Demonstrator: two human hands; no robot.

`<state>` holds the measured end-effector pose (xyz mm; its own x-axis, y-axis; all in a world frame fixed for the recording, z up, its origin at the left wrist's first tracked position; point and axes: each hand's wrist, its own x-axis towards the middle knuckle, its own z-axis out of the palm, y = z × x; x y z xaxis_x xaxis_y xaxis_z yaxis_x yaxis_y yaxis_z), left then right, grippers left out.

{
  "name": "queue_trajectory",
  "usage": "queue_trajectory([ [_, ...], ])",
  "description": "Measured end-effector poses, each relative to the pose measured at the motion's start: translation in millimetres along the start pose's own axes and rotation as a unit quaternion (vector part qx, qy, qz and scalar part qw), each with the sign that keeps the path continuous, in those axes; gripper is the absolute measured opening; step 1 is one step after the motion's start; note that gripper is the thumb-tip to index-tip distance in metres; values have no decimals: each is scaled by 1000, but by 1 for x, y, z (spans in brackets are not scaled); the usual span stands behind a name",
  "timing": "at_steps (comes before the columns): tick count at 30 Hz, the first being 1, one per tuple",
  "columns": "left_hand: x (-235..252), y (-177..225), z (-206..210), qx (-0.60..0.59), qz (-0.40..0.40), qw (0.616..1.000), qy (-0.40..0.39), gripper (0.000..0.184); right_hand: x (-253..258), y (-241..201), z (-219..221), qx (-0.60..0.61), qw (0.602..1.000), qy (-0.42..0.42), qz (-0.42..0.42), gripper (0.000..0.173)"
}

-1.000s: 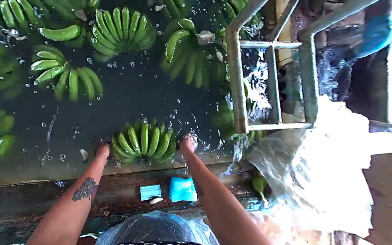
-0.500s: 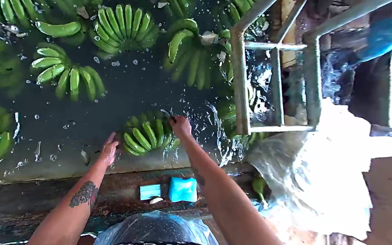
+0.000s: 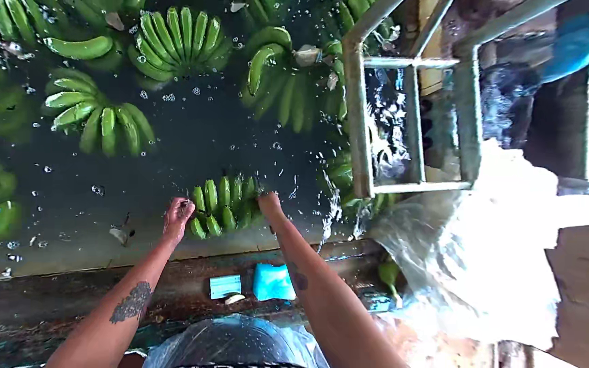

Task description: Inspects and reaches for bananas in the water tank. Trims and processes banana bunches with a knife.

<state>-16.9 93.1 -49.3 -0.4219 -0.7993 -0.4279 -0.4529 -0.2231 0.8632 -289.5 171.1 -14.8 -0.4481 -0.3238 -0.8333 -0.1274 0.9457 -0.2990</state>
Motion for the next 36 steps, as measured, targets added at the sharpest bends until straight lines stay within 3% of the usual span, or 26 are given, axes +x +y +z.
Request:
queue_trajectory([
  [2, -7, -8, -3, 31, -28, 999, 12, 34, -1, 11, 7, 37, 999, 9, -22, 39],
  [4, -12, 4, -2, -34, -182, 979, 82, 40, 0, 13, 12, 71, 996, 20, -48, 36],
  [6, -7, 18, 0, -141, -317, 921, 175, 43, -1, 15, 11, 113, 990, 27, -80, 34],
  [8, -3, 24, 4, -208, -355, 873, 260, 42, -4, 20, 6, 149, 979, 57, -128, 34],
  [9, -5, 26, 5, -207, -327, 876, 288, 41, -4, 24, 5, 165, 970, 88, -155, 32],
  [11, -11, 21, 7, -105, -163, 939, 284, 34, 2, 34, 2, 194, 953, 159, -169, 28],
  [13, -16, 13, 6, 33, 0, 979, 202, 33, 9, 46, 0, 192, 956, 194, -104, 29],
  [14, -19, 14, 6, 76, 34, 985, 150, 35, 10, 51, 2, 181, 964, 187, -62, 31],
  [16, -19, 19, 5, 121, 14, 991, 61, 38, 12, 56, 13, 188, 973, 136, 1, 39],
  [18, -13, 31, 2, 95, -85, 991, 42, 35, 4, 52, 22, 229, 970, 64, 58, 42],
  [20, -6, 42, 3, -33, -207, 972, 103, 32, 0, 48, 21, 234, 968, 20, 93, 49],
  [23, 4, 37, 0, -174, -279, 919, 219, 35, 2, 54, 18, 253, 960, -48, 109, 49],
  [25, 1, 39, -2, -128, -229, 934, 244, 32, -1, 60, 17, 294, 946, -74, 119, 47],
  [27, -8, 45, 2, 18, -50, 976, 209, 30, -4, 59, 20, 324, 939, -52, 104, 43],
  [29, -7, 45, 16, 90, 115, 979, 142, 47, -4, 52, 19, 344, 934, -35, 84, 48],
  [30, -6, 53, 24, 115, 132, 979, 100, 63, -4, 44, 17, 349, 933, -32, 78, 53],
  [31, -5, 65, 30, 145, 101, 983, 56, 82, -4, 34, 15, 346, 935, -30, 64, 55],
  [33, 5, 90, 34, 172, -32, 984, -5, 113, -9, 13, 7, 352, 936, -27, 20, 48],
  [36, 28, 98, 20, 107, -155, 982, -3, 118, -28, -9, -15, 376, 922, -75, -56, 39],
])
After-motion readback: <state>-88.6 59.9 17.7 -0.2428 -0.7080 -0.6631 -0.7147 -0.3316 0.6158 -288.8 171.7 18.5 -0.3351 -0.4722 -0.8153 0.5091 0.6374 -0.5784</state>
